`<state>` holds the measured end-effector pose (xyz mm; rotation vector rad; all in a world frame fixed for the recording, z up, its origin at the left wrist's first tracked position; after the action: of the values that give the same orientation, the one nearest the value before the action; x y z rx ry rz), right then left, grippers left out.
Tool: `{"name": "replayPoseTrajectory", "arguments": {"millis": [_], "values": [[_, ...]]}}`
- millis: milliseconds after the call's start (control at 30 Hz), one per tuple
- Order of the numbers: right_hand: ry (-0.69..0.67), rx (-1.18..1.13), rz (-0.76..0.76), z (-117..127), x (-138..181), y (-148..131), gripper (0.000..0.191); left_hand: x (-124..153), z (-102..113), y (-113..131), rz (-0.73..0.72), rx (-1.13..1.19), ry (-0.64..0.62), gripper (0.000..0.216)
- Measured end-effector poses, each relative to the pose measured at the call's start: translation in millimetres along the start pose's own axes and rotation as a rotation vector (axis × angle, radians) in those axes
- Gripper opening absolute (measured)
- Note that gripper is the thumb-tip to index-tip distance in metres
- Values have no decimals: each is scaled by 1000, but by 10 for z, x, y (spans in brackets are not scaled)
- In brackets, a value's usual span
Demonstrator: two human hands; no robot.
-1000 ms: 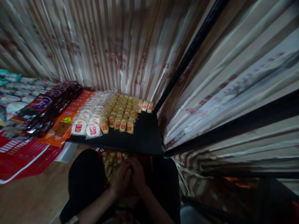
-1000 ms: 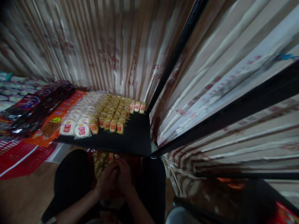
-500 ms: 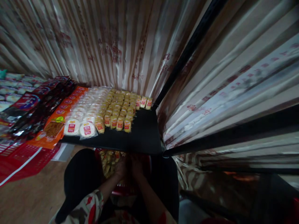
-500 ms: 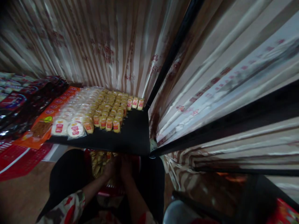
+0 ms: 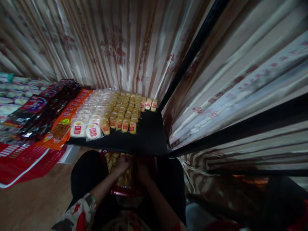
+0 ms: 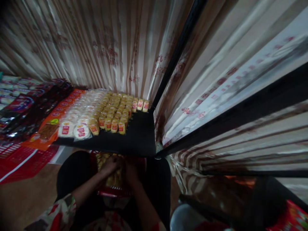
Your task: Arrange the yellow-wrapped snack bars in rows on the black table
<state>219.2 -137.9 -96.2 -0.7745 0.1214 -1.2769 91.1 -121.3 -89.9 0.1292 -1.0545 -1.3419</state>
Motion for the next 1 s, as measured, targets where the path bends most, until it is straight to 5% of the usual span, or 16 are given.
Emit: {"name": "replayPoseTrajectory", "arguments": {"millis": [367,833,1000], "values": [[-11,-383,208,406,400,-438,38,494,507,316,-267,488,-198,40],[310,-372,220,953,494,-582,25,728,854,996,-485,78,77,22],[389,-611,156,1158,291,-471,29,549,948,1356,-514,3,181,27]]}}
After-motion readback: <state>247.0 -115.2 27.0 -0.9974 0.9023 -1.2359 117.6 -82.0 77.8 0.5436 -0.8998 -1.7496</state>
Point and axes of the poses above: each hand's wrist, its own x-axis away from the middle knuckle, its own z-axis out of the back of the hand, y = z × x, the point moved 5 cm from there along -x, towards the middle knuckle, and after that the axes turned 7 degrees about -y, right-handed, at the moved point
